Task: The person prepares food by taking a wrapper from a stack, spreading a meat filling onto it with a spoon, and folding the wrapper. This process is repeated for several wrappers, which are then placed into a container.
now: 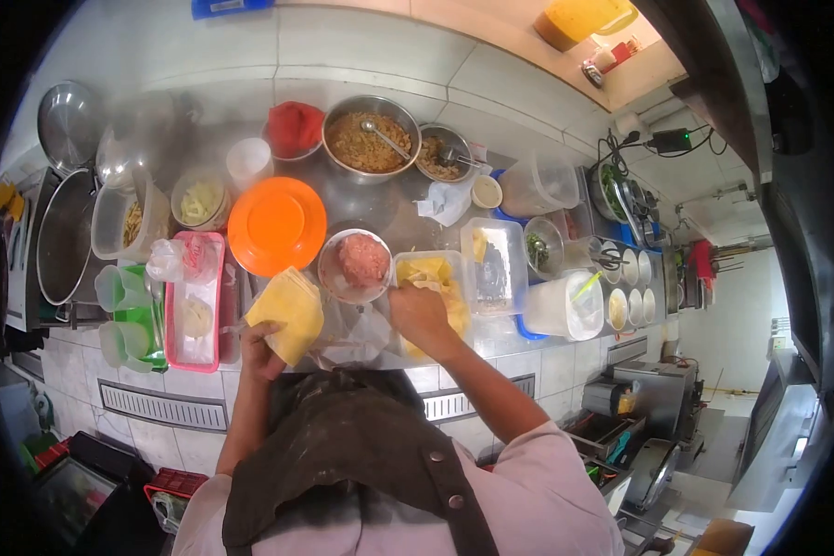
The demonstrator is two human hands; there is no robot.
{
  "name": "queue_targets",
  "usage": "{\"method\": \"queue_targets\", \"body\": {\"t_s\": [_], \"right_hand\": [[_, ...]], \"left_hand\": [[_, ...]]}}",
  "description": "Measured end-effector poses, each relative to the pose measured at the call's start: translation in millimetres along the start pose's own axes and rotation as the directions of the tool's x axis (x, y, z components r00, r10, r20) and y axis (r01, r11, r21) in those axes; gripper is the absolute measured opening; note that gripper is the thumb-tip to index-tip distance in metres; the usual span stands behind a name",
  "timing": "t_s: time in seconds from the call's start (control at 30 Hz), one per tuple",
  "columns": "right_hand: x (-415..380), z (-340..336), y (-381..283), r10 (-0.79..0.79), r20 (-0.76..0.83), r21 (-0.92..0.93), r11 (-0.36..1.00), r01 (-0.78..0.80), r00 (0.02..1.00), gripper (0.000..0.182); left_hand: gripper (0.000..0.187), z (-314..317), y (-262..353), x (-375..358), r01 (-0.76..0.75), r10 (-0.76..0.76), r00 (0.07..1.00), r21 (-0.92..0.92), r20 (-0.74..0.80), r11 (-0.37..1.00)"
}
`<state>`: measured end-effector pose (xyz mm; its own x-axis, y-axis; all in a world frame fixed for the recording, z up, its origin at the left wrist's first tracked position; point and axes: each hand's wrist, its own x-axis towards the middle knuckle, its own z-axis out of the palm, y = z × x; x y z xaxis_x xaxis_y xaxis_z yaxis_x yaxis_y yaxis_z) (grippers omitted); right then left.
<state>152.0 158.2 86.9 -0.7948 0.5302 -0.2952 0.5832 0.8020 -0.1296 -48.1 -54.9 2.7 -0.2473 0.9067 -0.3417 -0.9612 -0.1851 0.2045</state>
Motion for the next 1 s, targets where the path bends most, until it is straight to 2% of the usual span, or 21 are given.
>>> {"method": "queue_targets", "body": {"t_s": [0.1,0.23,0.3,0.33,0.4,0.43,0.5,0.53,0.6,0.7,0.83,0.9,0.93,1.0], "right_hand": [[-0.6,0.2,-2.6,0.01,-0.019,-0.091,0.996,-0.011,1.0,0.014],[8.0,28.4,1.2,-0.073,-0.077,-0.058,0.996,0.069,0.994,0.017],[16.3,30.4,11.9,-0.046,-0.005,0.112,0.993,0.046,0.999,0.021],[19.5,28.8,16.8,-0.052,-0.005,0.115,0.992,0.052,0.999,0.021],[23.2,24.4,28.9,0.005,0.015,0.322,0.947,-0.009,1.0,0.025],[26.3,30.1,38.9,0.004,0.012,0.323,0.946,-0.008,1.0,0.025],[32.3,40.0,54.2,0.064,0.074,0.576,0.812,-0.095,0.995,0.025],[31.8,39.5,59.8,0.062,0.071,0.579,0.81,-0.092,0.996,0.025],[29.9,34.4,68.1,0.082,0.203,0.629,0.753,-0.194,0.976,0.022],[18.8,24.1,72.3,0.087,0.243,0.682,0.693,-0.233,0.966,0.022],[7.1,10.5,78.2,0.001,0.192,0.657,0.742,-0.13,0.981,0.023],[4.8,4.4,78.0,-0.012,0.199,0.749,0.646,-0.145,0.98,0.021],[5.2,2.2,74.6,-0.016,0.193,0.757,0.639,-0.138,0.981,0.021],[5.3,1.0,67.4,-0.03,0.108,0.849,0.523,-0.076,0.994,0.022]], "left_hand": [[0.062,2.2,-5.6,1.3,0.018,-0.018,1.0,0.009,-0.019,1.0],[0.06,12.6,-15.1,5.1,0.02,-0.02,0.998,0.009,-0.064,1.0],[0.059,9.3,-17.8,4.3,0.003,0.0,0.995,0.031,-0.095,1.0],[0.058,4.4,-20.1,6.0,-0.001,0.003,0.995,0.026,-0.102,1.0],[0.058,-1.8,-23.0,7.9,-0.002,0.004,0.994,0.023,-0.107,1.0],[0.059,-3.7,-22.9,8.1,0.008,-0.006,0.997,0.016,-0.08,1.0],[0.059,-4.3,-23.7,7.6,0.016,-0.016,0.998,0.014,-0.053,1.0],[0.059,-3.3,-23.4,7.5,0.023,-0.023,0.998,0.004,-0.052,1.0],[0.059,-3.5,-22.6,6.9,0.025,-0.025,0.998,-0.001,-0.053,1.0],[0.06,-6.7,-22.9,7.9,0.029,-0.027,0.994,0.014,-0.109,0.999],[0.059,0.9,-26.1,12.9,0.008,-0.003,0.993,0.041,-0.12,0.999],[0.059,3.9,-27.2,15.5,0.014,-0.008,0.994,0.054,-0.113,0.998],[0.059,4.4,-27.9,16.3,0.039,-0.033,0.993,0.044,-0.116,0.998],[0.06,4.9,-29.5,18.9,0.06,-0.054,0.991,0.048,-0.12,0.997]]}}
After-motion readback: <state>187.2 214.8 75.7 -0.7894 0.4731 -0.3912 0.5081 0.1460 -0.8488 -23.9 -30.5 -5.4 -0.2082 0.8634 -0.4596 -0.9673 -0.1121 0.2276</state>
